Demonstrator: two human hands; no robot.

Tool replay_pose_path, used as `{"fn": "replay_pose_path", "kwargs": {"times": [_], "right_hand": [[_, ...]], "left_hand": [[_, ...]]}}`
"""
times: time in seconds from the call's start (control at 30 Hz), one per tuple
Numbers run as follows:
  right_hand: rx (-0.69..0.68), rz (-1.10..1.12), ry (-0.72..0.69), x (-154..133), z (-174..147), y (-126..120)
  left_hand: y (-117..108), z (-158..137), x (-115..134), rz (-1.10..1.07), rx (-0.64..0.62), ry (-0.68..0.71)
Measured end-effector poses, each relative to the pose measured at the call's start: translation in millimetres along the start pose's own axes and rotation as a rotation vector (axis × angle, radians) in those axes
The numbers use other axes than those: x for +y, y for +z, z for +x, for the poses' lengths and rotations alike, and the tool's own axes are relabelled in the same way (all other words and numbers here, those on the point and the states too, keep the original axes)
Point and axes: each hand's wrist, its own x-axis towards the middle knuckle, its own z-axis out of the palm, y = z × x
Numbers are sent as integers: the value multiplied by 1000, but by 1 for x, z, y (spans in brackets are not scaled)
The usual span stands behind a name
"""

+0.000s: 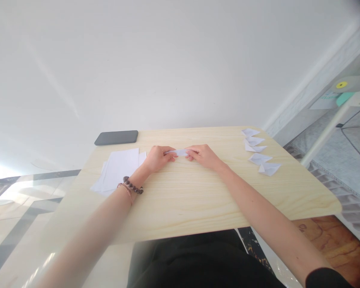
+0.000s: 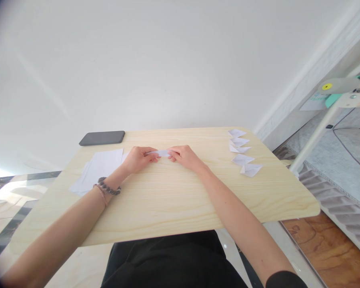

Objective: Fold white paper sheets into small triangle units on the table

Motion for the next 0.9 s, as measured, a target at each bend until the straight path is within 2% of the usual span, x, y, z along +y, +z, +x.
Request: {"fn": "replay_pose_path", "kwargs": {"times": [0.1, 0.2, 0.3, 0.43, 0.53, 0.77, 0.9], "right_hand": [[47, 39, 36, 1, -1, 1], [86, 41, 32, 1, -2, 1], [110, -67, -20, 1, -3, 0], [122, -247, -132, 4, -1, -1], [110, -288, -194, 5, -1, 0], [89, -285, -200, -1, -4, 2], [83, -280, -208, -3, -4, 3]], "left_hand": [[0, -1, -2, 26, 52, -3], [0, -3, -4, 46, 94, 70], [0, -3, -4, 83, 88, 163], [0, -2, -4, 143, 54, 184], [0, -2, -4, 148, 35, 222], [3, -5, -4, 215, 86, 193], [2, -5, -3, 255, 70, 216]]}}
